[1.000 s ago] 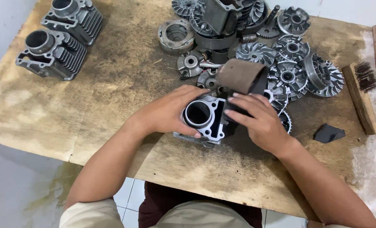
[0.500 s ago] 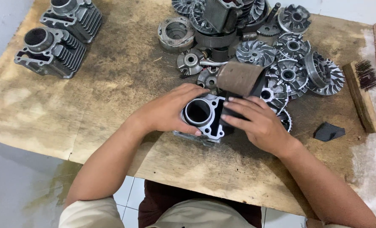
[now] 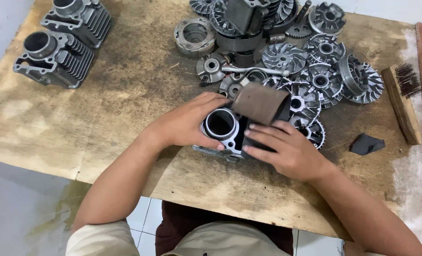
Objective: The person smooths the surface of a metal engine cylinder block using a sanding block held in the right hand. After finishing, they place the cylinder block on a stack of similar blocks and pick up a metal fan-like part to continue sanding its surface.
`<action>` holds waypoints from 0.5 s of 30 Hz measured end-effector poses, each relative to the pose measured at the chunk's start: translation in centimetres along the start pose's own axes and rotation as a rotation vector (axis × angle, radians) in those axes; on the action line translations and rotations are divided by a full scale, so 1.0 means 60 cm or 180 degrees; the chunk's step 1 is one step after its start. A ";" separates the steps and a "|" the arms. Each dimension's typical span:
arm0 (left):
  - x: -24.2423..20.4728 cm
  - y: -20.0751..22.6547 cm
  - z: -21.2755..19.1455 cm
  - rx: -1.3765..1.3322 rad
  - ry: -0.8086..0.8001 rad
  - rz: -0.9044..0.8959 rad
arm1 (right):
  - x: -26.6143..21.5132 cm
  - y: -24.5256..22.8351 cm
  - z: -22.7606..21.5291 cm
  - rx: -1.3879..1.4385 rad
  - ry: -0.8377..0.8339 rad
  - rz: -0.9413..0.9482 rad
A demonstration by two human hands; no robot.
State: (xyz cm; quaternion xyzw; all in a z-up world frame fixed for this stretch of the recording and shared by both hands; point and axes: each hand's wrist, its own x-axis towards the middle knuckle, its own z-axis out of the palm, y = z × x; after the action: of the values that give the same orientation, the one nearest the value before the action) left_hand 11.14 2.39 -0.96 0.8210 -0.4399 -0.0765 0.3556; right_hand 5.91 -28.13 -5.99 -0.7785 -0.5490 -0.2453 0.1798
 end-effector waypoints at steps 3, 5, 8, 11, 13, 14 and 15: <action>-0.001 -0.004 0.004 0.0026 0.0009 -0.0015 | -0.016 0.009 0.013 -0.0058 -0.0088 0.0000; -0.001 -0.001 0.001 0.0022 -0.0003 -0.0035 | 0.017 0.003 -0.016 -0.0198 -0.0089 -0.0019; -0.001 0.001 0.000 0.0005 -0.0039 -0.0065 | 0.003 0.000 -0.002 -0.0240 -0.0097 -0.0139; -0.001 0.004 -0.002 -0.0006 -0.0064 -0.0084 | -0.009 -0.005 0.009 -0.0110 -0.0080 -0.0329; 0.000 0.004 -0.002 -0.0007 -0.0068 -0.0091 | -0.009 -0.002 0.011 -0.0077 -0.0059 -0.0412; 0.000 0.003 -0.001 -0.0010 -0.0101 -0.0130 | -0.011 0.005 0.013 -0.0198 -0.0085 -0.0225; 0.001 0.001 0.000 -0.0013 -0.0134 -0.0169 | -0.012 0.011 0.016 -0.0319 -0.0112 -0.0039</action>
State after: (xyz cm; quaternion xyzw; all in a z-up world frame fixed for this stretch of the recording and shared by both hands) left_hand 11.11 2.34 -0.92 0.8299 -0.4252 -0.1041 0.3458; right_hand 6.48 -28.39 -7.18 -0.7874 -0.5439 -0.2598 0.1294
